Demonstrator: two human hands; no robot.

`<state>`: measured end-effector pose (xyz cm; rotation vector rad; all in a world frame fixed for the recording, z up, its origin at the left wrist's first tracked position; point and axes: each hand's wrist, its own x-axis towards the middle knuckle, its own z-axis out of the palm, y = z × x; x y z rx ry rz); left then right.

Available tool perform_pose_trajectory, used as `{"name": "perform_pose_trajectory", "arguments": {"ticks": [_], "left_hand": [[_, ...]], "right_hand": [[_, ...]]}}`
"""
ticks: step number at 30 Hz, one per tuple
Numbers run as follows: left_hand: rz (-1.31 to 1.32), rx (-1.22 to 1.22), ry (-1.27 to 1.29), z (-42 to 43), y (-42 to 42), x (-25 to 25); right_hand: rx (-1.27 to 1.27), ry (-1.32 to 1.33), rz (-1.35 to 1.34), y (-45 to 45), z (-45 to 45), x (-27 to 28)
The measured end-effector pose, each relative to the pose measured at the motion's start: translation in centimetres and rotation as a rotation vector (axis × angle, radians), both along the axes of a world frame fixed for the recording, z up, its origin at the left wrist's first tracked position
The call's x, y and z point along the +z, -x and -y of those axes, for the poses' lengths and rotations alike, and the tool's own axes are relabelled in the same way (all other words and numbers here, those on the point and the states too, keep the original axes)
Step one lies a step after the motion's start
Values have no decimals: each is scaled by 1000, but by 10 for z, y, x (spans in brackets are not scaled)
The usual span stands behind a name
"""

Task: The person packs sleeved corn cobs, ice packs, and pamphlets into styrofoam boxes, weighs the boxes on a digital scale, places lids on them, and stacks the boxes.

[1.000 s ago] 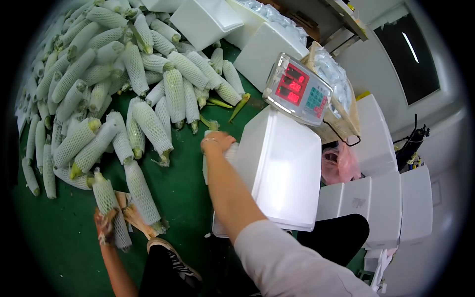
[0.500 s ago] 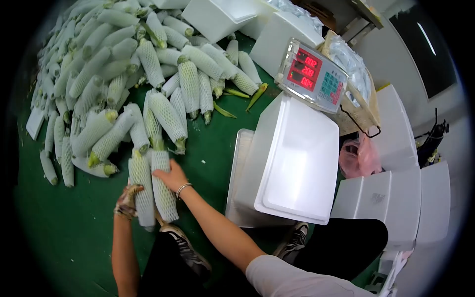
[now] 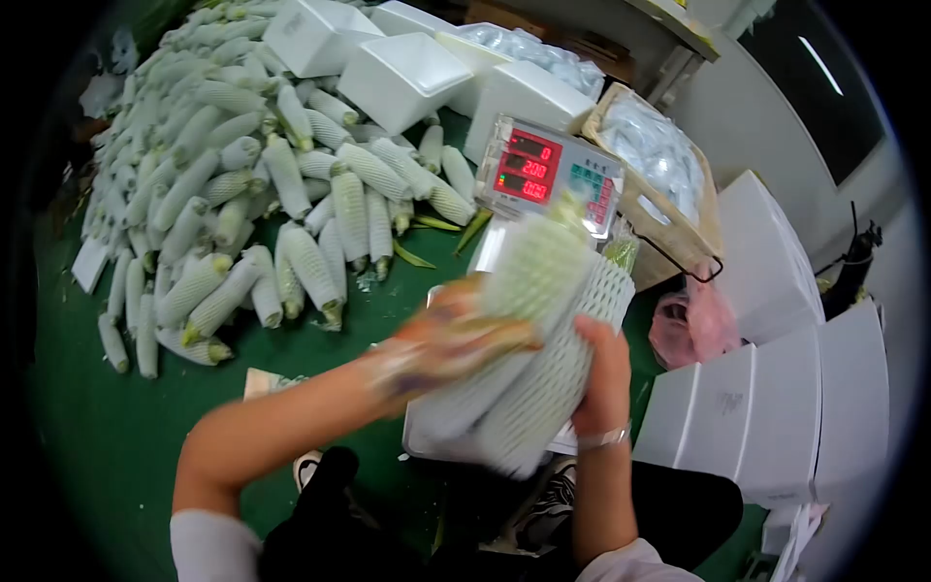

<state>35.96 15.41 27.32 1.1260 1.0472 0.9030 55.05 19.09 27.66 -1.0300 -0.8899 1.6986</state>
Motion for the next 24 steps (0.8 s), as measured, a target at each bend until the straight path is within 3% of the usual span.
{"name": "perform_pose_trajectory", "arguments": {"ticks": [1,3,5,6,9,10,11,13,14,15,17,19,21,24], "left_hand": [[211,183,88,-21,-30,-16],[-40,138,176,-65,-54,-37],[-18,200,350,-88,-67,-48],[-192,169,224,-112,-78,-86],[-585,84,80,-104,-74,-91],[-782,157,-214,-85,-73,-92],[-972,238,-520,-72,-71,-92],[-508,461,-965,-48,-25,-72],[-312,419,-970,-34,21,-68],[-404,467,-975,-21,75,-81],[-983,701,-881,15,198,-149],[-1613,849,-702,52,304,-223],[-1785,738,252,82,327,-212],[-1941,636,105,94,347,-232]], "right_hand": [[-29,70,-2,-18,-27,-15],[20,255,-52,-39,-62,-46],[-8,286,10,-47,-72,-72],[-17,295,40,-46,-81,-81],[-86,144,405,-49,-98,-107],[-175,42,988,-25,-76,-77],[-285,-612,1269,-43,-79,-112],[-327,-792,1037,32,-10,-31],[-275,-824,858,62,16,-16],[-216,-792,599,95,38,-25],[196,-979,617,173,58,-25],[318,-843,541,256,40,-81],[252,-958,937,333,11,-150],[235,-870,1313,388,-21,-224]]}}
